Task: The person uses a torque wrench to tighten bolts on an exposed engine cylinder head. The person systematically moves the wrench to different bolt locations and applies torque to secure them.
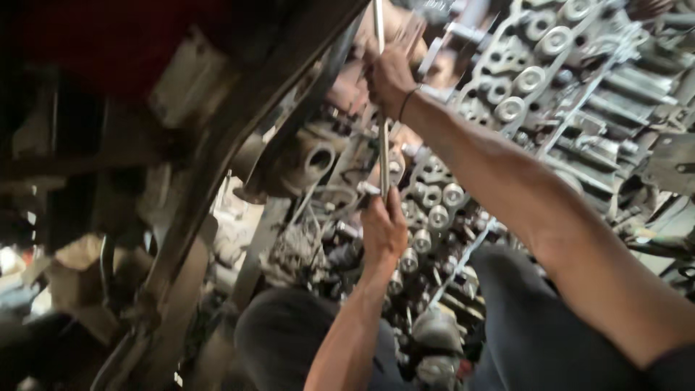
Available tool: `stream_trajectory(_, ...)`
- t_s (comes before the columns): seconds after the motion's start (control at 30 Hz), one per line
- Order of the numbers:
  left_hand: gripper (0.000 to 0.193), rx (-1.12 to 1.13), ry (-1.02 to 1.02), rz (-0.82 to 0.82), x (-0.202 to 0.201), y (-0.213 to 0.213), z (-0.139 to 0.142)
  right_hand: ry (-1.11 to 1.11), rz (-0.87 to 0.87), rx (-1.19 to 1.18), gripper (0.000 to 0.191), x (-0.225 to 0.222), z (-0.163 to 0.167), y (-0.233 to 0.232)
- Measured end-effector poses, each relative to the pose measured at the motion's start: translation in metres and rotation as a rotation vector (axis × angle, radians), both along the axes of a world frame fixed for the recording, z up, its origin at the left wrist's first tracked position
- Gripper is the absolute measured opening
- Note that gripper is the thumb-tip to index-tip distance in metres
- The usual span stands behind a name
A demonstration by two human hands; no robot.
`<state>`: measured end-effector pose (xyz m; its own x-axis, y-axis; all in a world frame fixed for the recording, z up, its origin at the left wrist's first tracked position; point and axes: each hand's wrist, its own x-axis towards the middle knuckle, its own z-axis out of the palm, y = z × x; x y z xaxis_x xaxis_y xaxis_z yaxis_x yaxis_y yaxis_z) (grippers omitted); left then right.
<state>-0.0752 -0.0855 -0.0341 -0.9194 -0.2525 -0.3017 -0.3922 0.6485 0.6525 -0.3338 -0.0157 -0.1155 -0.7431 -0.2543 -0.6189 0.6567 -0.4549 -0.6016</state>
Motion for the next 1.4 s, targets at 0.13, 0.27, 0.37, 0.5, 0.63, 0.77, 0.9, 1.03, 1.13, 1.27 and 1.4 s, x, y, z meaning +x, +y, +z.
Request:
stream_trajectory(0.13,0.038,0.061,0.128,-0.016,0.004,0.002,0.011,0.210,-0.188,0.097,0.039,0.011,-0.016,-0.009)
stream_trajectory(0.27,0.039,0.000,-0.010,-0.003,0.009,0.002,0.017,0.201,-0.239,0.234,0.039,0.020,-0.020,-0.021)
stream_trajectory(0.37,0.038,0.078,0.036,-0.002,0.006,0.000,0.011,0.231,-0.264,0.341,0.039,0.012,-0.018,-0.016)
stream_trajectory(0.5,0.035,0.004,0.077,-0.027,0.008,0.000,0.006,0.188,-0.172,0.398,0.048,0.012,-0.011,-0.007)
stream_trajectory(0.63,0.032,-0.089,0.154,-0.074,0.002,0.004,0.004,0.373,-0.161,0.572,0.056,0.010,0.003,-0.005)
stream_trajectory(0.77,0.031,-0.039,0.104,-0.038,0.001,0.004,0.009,-0.008,-0.166,0.408,0.038,0.007,0.015,-0.007)
stream_trajectory(0.9,0.028,0.030,0.127,-0.028,0.000,0.002,0.012,0.058,-0.138,0.345,0.025,0.012,0.018,-0.007)
stream_trajectory(1.03,0.035,-0.002,0.043,-0.027,-0.004,-0.001,0.012,0.189,-0.189,0.213,0.030,0.014,0.017,-0.011)
stream_trajectory(1.13,0.034,0.002,0.035,-0.028,-0.004,-0.003,0.014,0.130,-0.185,0.200,0.032,0.014,0.015,-0.015)
stream_trajectory(1.27,0.032,-0.023,0.106,-0.049,-0.004,-0.003,0.016,0.118,-0.185,0.125,0.034,0.012,0.009,-0.014)
stream_trajectory(1.4,0.035,-0.042,-0.021,-0.016,-0.003,-0.002,0.016,0.095,-0.137,0.105,0.035,0.012,0.003,-0.011)
